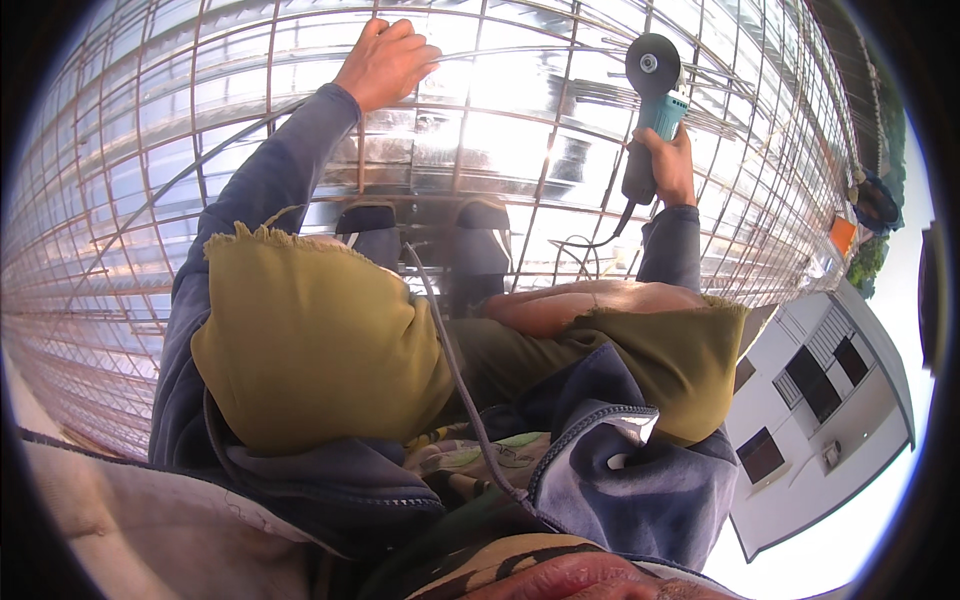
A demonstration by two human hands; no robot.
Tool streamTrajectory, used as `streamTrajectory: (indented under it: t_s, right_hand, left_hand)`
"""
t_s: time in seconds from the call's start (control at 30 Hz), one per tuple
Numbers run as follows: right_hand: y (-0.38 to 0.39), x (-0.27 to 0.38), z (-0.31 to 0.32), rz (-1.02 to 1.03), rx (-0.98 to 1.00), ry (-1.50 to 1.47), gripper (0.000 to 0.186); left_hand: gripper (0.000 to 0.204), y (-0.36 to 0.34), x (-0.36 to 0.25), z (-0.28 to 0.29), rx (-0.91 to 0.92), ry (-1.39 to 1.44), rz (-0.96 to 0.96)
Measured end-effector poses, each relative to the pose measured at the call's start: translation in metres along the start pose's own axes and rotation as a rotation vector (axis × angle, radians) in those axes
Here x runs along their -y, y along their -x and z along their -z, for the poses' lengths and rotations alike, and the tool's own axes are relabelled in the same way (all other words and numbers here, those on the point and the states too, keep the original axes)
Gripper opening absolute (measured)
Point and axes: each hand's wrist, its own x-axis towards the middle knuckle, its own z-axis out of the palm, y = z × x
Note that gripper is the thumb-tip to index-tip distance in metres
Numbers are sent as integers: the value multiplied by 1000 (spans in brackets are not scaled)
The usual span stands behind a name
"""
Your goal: The person uses an angle grinder to cut metal rods on a large wire mesh structure. They hold the rods with one hand and operate the grinder with the other, cutting multiple sections of the mesh framework.
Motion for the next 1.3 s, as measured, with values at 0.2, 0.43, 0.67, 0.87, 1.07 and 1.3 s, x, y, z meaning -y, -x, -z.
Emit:
streamTrajectory:
  t_s: [0.2,0.43,0.67,0.87,1.07,1.3]
  right_hand:
    - [-36,-5,-3,3,12,206,52]
    - [-51,6,-8,8,17,266,51]
    - [-61,1,-7,34,44,247,46]
    - [-70,-3,-5,-3,46,282,52]
    - [-74,-5,-4,70,26,334,52]
    - [-60,19,-16,31,47,268,43]
  left_hand:
    - [26,-3,-2,0,119,-98,15]
    - [28,-2,0,2,138,-125,24]
    - [28,-6,7,5,146,-66,33]
    - [34,1,14,-10,122,-51,51]
    - [45,-12,5,-5,321,-80,144]
    - [47,-15,1,-5,404,-164,175]
